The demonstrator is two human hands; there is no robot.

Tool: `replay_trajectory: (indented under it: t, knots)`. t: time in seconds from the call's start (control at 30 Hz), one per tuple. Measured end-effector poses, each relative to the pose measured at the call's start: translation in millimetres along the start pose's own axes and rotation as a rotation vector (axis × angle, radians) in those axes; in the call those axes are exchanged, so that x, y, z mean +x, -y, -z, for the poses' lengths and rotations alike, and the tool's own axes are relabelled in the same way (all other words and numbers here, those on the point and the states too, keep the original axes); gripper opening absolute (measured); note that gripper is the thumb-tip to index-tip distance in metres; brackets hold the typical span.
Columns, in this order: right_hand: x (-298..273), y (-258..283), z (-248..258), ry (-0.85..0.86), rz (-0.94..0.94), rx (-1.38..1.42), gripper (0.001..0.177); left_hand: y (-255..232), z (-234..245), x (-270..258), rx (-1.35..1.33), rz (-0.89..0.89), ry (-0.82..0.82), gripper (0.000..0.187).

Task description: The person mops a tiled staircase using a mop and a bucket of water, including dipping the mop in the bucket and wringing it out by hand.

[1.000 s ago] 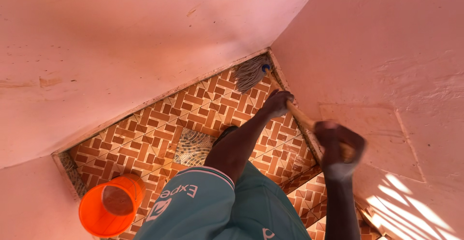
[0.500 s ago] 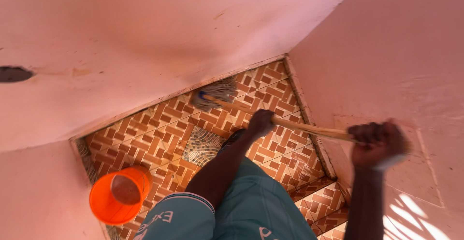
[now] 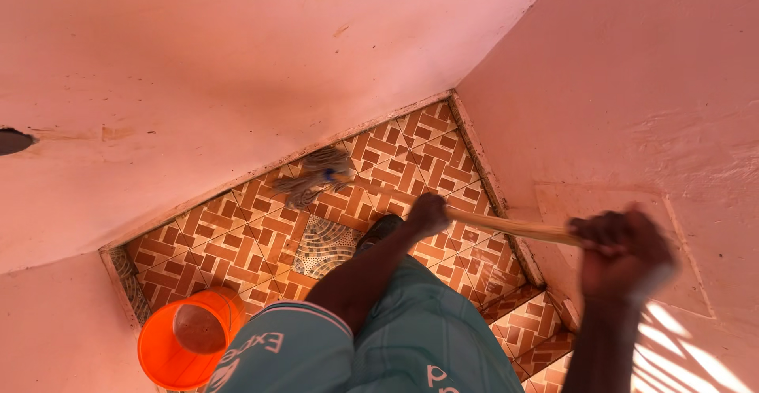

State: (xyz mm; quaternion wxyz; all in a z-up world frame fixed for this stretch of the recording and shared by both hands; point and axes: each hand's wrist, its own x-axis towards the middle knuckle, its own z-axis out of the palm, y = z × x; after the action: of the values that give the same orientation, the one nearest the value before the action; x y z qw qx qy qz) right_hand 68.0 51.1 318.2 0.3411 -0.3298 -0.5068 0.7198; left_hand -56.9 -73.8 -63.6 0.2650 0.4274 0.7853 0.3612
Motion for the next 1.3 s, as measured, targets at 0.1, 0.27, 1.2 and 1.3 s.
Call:
replay_trajectory:
  t: [0.1,0.27,1.2,1.3]
  knots:
    - [-13.0,38.6,-11.9,-0.024,0.159,-0.191,0.043,-47.0,-2.9,34.0,-0.078,-0.078,0.054,0.017]
    - [-21.4,29.7,-44.6,0.165,0.43,-0.322,0.041,-83.7,-11.4,74.4,-0.205,-0.108,-0.044,0.016]
    - [-205.7,28.2,68.4,-0.917,0.169,0.086,0.049,-113.1,-54.4,-76.9,0.153,-0.354,0.826,0.021]
    - [-237.4,36.7,41.6,-1.049,0.22,-0.058,0.054,-111.5,-96.7,-92.5,-0.071,-0.556,0.812,0.022]
